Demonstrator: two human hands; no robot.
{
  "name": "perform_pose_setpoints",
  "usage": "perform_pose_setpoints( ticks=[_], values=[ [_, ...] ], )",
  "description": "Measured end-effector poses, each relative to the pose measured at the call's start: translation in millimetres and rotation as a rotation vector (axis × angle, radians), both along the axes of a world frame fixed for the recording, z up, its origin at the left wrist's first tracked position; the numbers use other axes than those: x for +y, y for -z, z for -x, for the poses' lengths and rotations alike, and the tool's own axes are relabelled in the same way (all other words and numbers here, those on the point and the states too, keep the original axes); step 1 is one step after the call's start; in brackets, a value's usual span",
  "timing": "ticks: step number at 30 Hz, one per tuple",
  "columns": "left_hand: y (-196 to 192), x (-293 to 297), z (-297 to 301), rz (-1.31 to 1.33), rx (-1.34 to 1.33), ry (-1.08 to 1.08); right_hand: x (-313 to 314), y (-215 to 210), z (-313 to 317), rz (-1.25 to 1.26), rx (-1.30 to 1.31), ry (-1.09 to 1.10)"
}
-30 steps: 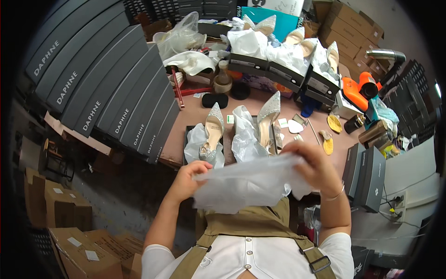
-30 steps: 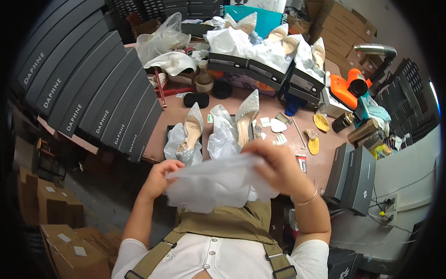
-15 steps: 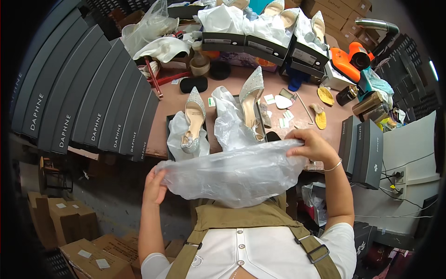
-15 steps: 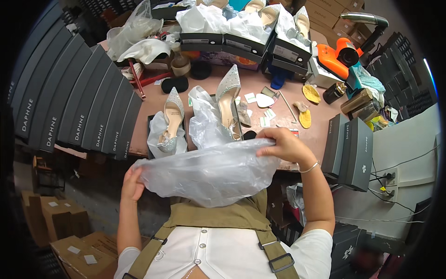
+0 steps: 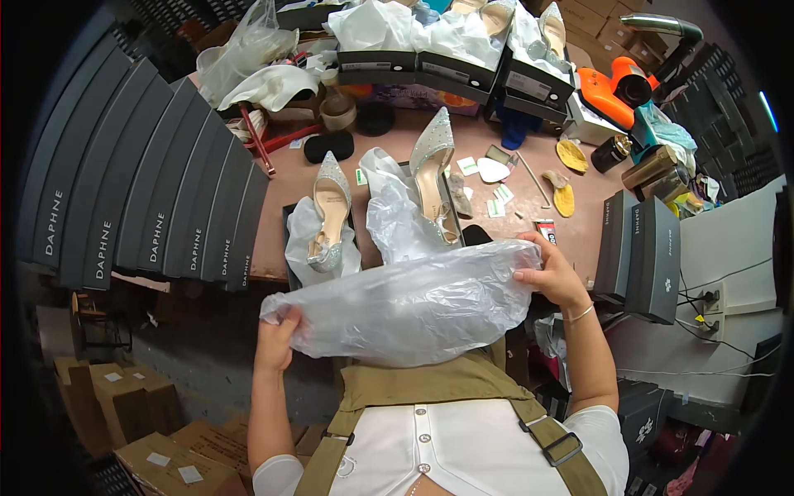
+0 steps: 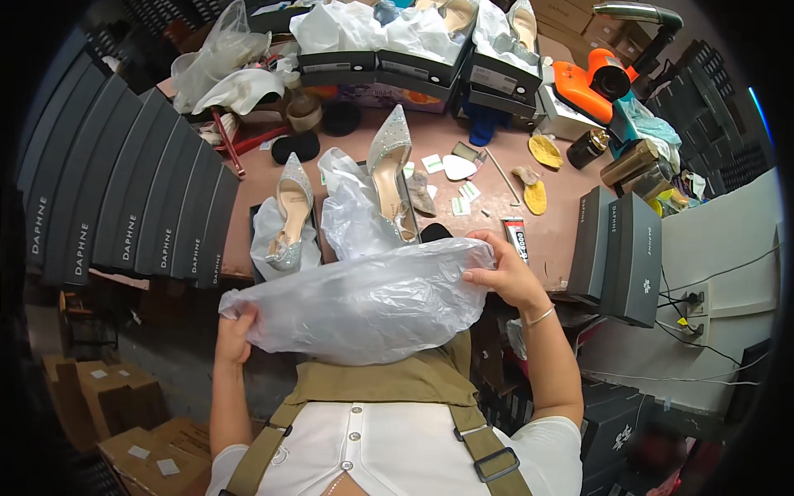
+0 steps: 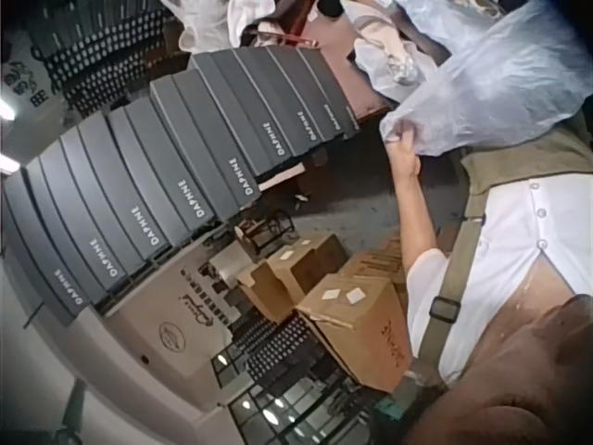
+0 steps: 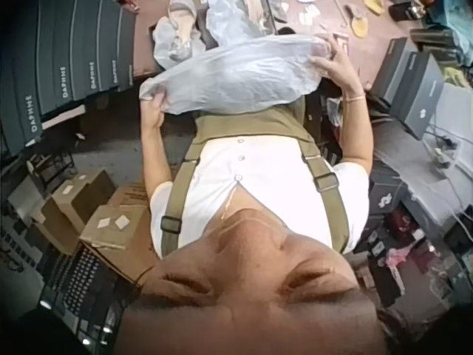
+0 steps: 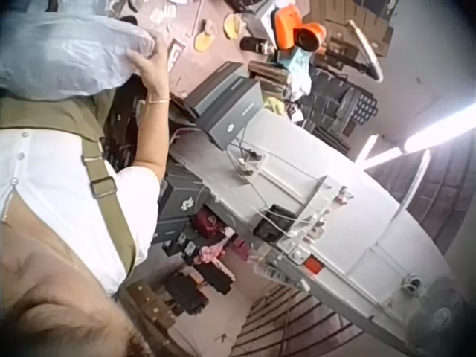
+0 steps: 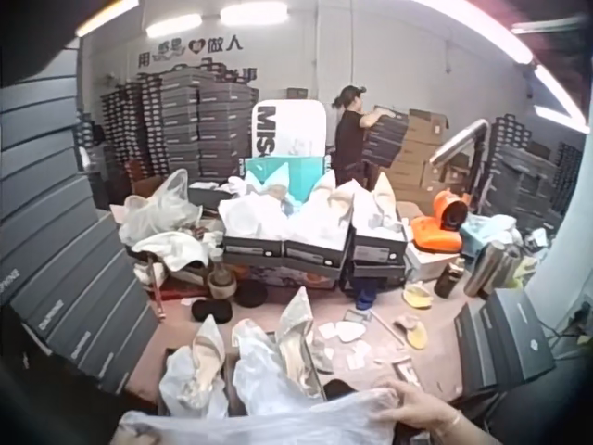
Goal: The person is inspecting, cleaning, and wrapping high-heeled shoes before placing them into boxes in a manufacturing environment.
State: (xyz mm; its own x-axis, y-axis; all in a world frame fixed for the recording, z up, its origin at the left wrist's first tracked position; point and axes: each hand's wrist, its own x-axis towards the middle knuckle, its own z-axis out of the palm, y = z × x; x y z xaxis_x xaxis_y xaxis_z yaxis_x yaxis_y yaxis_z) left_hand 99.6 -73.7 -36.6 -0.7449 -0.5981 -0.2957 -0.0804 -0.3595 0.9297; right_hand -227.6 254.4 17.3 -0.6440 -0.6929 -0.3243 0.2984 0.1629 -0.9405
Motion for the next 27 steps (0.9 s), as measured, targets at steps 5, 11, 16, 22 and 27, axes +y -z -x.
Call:
perform_pose_setpoints(
  ticks=[5, 11, 16, 22, 27],
  values=[
    [-25.1, -11.2, 26.5, -0.053, 0.048, -0.133, 23.1, 7.9, 23.2, 0.067, 0.275, -0.009],
    [-0.3, -28.1, 16.6, -0.372, 0.347, 0.106, 42.4, 25.4, 46.8, -0.031, 0.338, -0.282],
    [-25.4, -42.1, 26.7, 0.185, 0.117, 0.414, 26.3, -41.0, 47.4, -0.347, 0.684, -0.744],
    [-102.0, -20.4, 50.5, 0.612, -0.037, 0.653, -111.3, -39.3, -13.7, 0.077, 1.035, -0.829],
    [-121.1, -34.9, 36.5, 0.738, -0.077, 0.525, -122.7, -21.6, -28.2, -0.103, 0.674, -1.11]
  ],
)
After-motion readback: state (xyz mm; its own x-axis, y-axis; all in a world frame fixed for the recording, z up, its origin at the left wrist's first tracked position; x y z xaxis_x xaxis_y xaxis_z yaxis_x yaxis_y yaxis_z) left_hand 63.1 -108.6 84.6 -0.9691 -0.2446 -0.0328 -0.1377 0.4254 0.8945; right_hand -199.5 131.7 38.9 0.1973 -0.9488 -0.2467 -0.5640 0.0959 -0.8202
